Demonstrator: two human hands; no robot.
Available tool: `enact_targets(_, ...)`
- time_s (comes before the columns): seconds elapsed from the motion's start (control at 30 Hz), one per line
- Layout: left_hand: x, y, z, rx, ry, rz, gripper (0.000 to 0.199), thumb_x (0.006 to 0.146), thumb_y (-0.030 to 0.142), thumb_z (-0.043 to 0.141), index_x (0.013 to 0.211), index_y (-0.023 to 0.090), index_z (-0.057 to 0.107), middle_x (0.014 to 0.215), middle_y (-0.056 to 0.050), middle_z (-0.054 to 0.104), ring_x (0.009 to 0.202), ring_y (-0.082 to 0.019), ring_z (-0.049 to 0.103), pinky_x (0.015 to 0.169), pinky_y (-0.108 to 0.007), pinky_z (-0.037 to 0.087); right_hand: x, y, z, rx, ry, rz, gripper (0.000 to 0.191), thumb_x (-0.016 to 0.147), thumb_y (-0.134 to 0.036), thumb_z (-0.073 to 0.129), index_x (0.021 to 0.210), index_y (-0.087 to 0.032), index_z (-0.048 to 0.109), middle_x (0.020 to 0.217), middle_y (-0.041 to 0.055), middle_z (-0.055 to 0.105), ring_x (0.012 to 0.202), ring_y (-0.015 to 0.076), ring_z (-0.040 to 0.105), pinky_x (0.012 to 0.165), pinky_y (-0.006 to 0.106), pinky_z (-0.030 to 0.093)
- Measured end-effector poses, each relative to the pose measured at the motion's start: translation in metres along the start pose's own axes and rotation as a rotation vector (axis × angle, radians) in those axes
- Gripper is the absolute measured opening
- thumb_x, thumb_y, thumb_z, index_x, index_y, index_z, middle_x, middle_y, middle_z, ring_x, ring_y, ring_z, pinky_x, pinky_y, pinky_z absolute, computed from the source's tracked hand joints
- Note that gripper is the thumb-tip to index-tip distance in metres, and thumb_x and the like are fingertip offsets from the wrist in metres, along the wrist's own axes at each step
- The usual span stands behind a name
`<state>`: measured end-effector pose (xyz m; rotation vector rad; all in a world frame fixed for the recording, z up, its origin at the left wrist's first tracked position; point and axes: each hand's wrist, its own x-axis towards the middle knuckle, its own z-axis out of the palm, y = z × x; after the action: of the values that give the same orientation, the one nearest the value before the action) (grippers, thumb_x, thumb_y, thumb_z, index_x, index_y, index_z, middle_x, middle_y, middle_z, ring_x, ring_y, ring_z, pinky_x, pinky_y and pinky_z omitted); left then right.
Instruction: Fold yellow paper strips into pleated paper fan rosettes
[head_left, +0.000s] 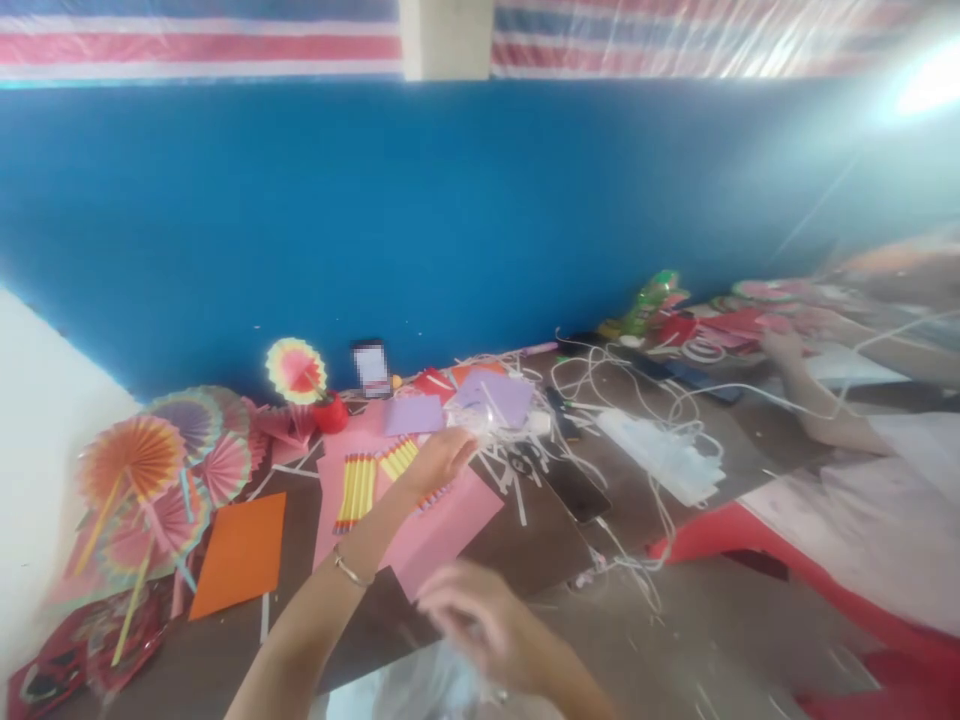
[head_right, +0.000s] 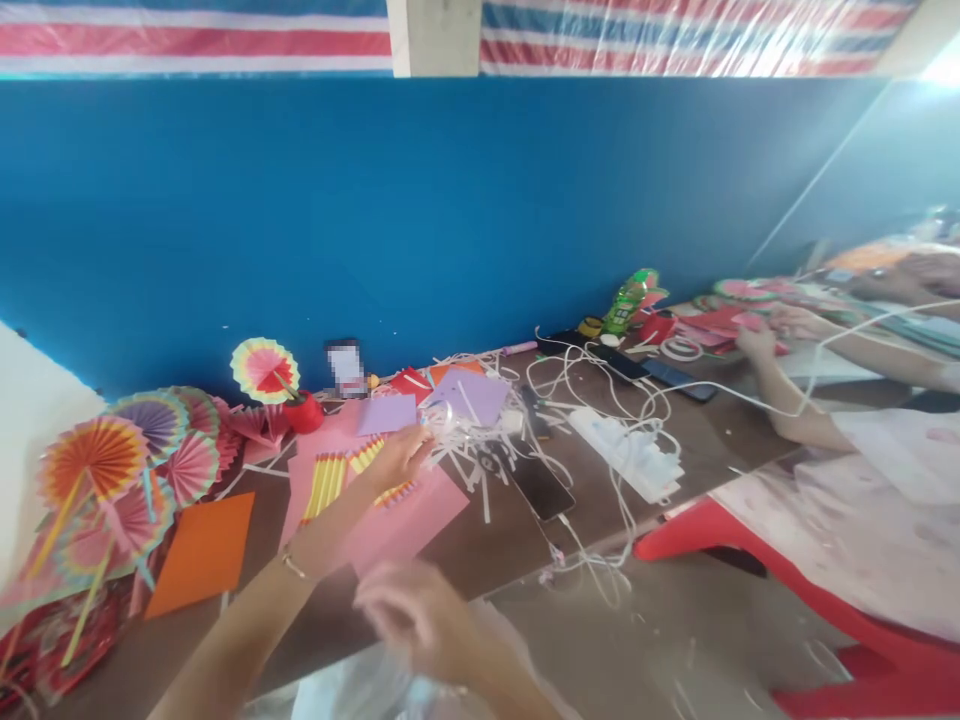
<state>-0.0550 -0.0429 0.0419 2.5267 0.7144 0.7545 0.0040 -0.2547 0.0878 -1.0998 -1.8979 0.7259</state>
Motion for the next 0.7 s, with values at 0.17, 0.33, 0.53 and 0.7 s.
enact_targets(0.17,-0.055,-0.009,-0.026,-0.092,0.072,-0.022,0.026,0.09,0.032,0.037,0.091,0.023,0.062,0.096,-0.007,0.065,0.094,-0.019,0.06,0.086,-0.034,0.047,0.047,0.093,-0.022,0.039,0.6,0.185,0.017,0.083,-0.029,0.052,0.093,-0.021,0.063,0.096,0.0084,0.064,0.093,0.0204,0.06,0.085,0.036,0.047)
enact_targets(0.33,-0.097,-0.035,-0.031,-0.054,0.13,-0.061,0.021,0.085,0.025,0.047,0.091,0.033,0.066,0.095,0.002,0.068,0.098,-0.016,0.062,0.093,-0.034,0.047,0.087,0.112,-0.001,0.319,0.499,0.342,0.037,0.074,-0.04,0.061,0.105,-0.018,0.057,0.094,0.0085,0.064,0.076,0.0183,0.063,0.069,0.033,0.053)
enact_targets(0.53,-0.122,-0.017,-0.047,0.003,0.247,-0.145,0.025,0.086,0.028,0.044,0.101,0.027,0.064,0.112,-0.006,0.063,0.122,-0.022,0.047,0.104,-0.05,0.035,0.103,0.117,0.029,0.434,0.49,0.41,0.038,0.07,-0.039,0.065,0.102,-0.018,0.058,0.07,0.0014,0.062,0.061,0.0163,0.061,0.053,0.028,0.051)
enact_targets(0.7,-0.17,0.074,-0.088,-0.122,0.261,-0.307,0.027,0.081,0.044,0.046,0.095,0.032,0.067,0.104,-0.007,0.065,0.114,-0.029,0.052,0.094,-0.056,0.043,0.094,0.126,0.034,0.484,0.596,0.433,0.037,0.068,-0.038,0.067,0.098,-0.018,0.061,0.073,0.0029,0.064,0.062,0.0158,0.062,0.057,0.028,0.051)
